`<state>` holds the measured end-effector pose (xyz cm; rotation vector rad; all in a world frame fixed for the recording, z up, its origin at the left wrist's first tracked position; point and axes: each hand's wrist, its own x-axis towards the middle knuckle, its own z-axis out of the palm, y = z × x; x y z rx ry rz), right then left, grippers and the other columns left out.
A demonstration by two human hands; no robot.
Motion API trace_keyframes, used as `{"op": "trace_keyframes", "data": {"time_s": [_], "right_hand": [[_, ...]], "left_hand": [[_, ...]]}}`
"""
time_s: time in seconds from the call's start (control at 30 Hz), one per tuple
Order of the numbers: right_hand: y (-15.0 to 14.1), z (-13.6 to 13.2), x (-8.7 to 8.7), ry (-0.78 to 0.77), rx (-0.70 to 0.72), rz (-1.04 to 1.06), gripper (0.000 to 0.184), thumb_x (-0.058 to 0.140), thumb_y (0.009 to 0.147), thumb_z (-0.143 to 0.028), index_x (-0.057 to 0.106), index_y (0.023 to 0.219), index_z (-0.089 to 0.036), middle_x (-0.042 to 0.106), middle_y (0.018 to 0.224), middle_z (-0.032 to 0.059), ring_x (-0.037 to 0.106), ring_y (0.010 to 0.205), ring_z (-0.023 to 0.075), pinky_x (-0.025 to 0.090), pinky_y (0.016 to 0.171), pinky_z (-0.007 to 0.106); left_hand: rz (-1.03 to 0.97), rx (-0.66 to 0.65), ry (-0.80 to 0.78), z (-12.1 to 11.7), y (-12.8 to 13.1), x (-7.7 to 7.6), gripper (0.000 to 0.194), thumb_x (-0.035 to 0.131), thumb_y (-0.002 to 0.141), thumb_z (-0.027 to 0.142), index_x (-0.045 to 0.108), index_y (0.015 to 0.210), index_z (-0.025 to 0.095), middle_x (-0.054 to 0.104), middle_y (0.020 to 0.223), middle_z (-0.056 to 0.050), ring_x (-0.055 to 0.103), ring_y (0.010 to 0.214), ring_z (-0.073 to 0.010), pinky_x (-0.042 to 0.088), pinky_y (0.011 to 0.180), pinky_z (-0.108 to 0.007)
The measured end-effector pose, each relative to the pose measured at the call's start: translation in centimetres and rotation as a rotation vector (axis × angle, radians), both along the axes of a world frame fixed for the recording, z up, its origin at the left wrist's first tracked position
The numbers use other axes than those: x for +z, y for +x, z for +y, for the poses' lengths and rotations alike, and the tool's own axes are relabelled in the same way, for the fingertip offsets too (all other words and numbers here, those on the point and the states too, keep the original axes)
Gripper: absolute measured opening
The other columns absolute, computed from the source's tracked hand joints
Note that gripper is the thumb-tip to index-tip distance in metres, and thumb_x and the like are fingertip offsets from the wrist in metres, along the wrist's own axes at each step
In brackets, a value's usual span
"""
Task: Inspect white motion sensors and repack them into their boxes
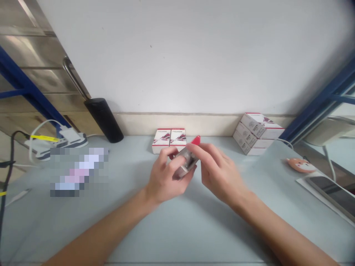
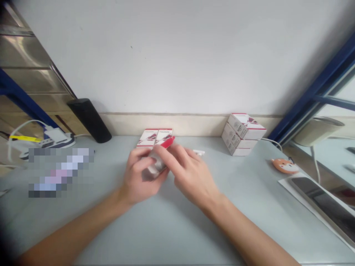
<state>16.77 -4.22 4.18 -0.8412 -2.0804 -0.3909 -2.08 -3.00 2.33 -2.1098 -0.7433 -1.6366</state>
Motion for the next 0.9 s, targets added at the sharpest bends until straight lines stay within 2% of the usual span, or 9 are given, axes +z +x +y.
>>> {"op": "trace_keyframes", "data": {"time_s": [0.13,0.27,0.37,0.47,0.57,0.63,0.73,0.8,0.9], "right_hand": [[-0.1,0.3,0.4,0.026,0.068,-0.006,0.070,0.042,0.086,0.010,0.047,0.147,-0.025,0.070,0.118,0.0082,0.068,0.098,0.0204,0.058,0.087,0.037],[0.0,0.6,0.4,0.006,0.110,-0.016,0.070,0.044,0.086,0.009,0.048,0.146,-0.026,0.069,0.124,0.0095,0.068,0.106,0.0219,0.058,0.093,0.041],[0.7,1.1,0.6,0.026,0.161,0.110,0.067,0.048,0.085,0.005,0.050,0.144,-0.027,0.065,0.130,0.0109,0.066,0.116,0.0244,0.058,0.094,0.042],[2.2,2.7,0.8,0.058,0.054,0.262,0.050,0.052,0.090,-0.002,0.057,0.134,-0.026,0.067,0.118,0.0097,0.068,0.108,0.0251,0.057,0.093,0.043],[4.4,5.0,-0.2,-0.196,-0.239,0.131,0.033,0.051,0.096,-0.011,0.065,0.124,-0.023,0.071,0.112,0.0086,0.069,0.102,0.0266,0.054,0.093,0.045],[5.7,6.4,-1.5,-0.401,-0.376,-0.051,0.028,0.055,0.099,-0.021,0.068,0.124,-0.022,0.071,0.123,0.0116,0.068,0.113,0.0318,0.051,0.098,0.049],[7.0,8.0,-3.6,-0.669,-0.424,-0.210,0.031,0.060,0.100,-0.033,0.070,0.128,-0.025,0.071,0.131,0.0115,0.067,0.121,0.0335,0.051,0.095,0.044],[7.4,8.5,-4.1,-0.742,-0.421,-0.229,0.028,0.059,0.101,-0.036,0.072,0.125,-0.027,0.073,0.127,0.0094,0.070,0.115,0.0312,0.052,0.085,0.038],[7.6,8.3,-2.7,-0.683,-0.450,-0.089,0.029,0.055,0.103,-0.039,0.070,0.127,-0.029,0.077,0.113,0.0074,0.073,0.095,0.0276,0.051,0.074,0.036]], "left_hand": [[-0.079,0.011,-0.087,0.4,-0.3,-0.4,0.050,0.083,0.081,0.018,0.052,0.119,0.026,0.057,0.113,-0.005,0.067,0.102,-0.0212,0.062,0.084,-0.038],[-0.128,-0.016,-0.127,0.7,-0.5,-0.8,0.048,0.084,0.081,0.018,0.052,0.116,0.026,0.057,0.112,-0.004,0.066,0.102,-0.0202,0.060,0.085,-0.037],[-0.155,-0.069,-0.141,1.0,-0.5,-1.1,0.051,0.085,0.080,0.016,0.052,0.118,0.026,0.058,0.111,-0.003,0.065,0.104,-0.0200,0.058,0.090,-0.038],[-0.173,-0.117,-0.185,1.1,-0.4,-1.4,0.055,0.085,0.080,0.016,0.050,0.121,0.026,0.057,0.110,-0.004,0.064,0.106,-0.0201,0.057,0.092,-0.038],[-0.163,-0.142,-0.216,1.1,-0.5,-1.7,0.055,0.086,0.080,0.017,0.050,0.120,0.026,0.057,0.110,-0.004,0.064,0.107,-0.0208,0.056,0.092,-0.038],[-0.171,-0.151,-0.226,1.2,-0.5,-1.9,0.055,0.087,0.079,0.017,0.050,0.120,0.026,0.057,0.110,-0.004,0.063,0.110,-0.0216,0.056,0.093,-0.038],[-0.195,-0.184,-0.272,1.4,-0.6,-2.2,0.055,0.086,0.080,0.017,0.050,0.120,0.026,0.058,0.112,-0.005,0.063,0.113,-0.0229,0.055,0.095,-0.038],[-0.204,-0.199,-0.300,1.5,-0.5,-2.3,0.052,0.085,0.082,0.017,0.050,0.120,0.026,0.059,0.112,-0.005,0.063,0.115,-0.0235,0.054,0.097,-0.039],[-0.196,-0.188,-0.327,1.4,-0.5,-2.4,0.047,0.084,0.084,0.020,0.051,0.118,0.026,0.060,0.112,-0.006,0.063,0.116,-0.0239,0.053,0.098,-0.039]]}}
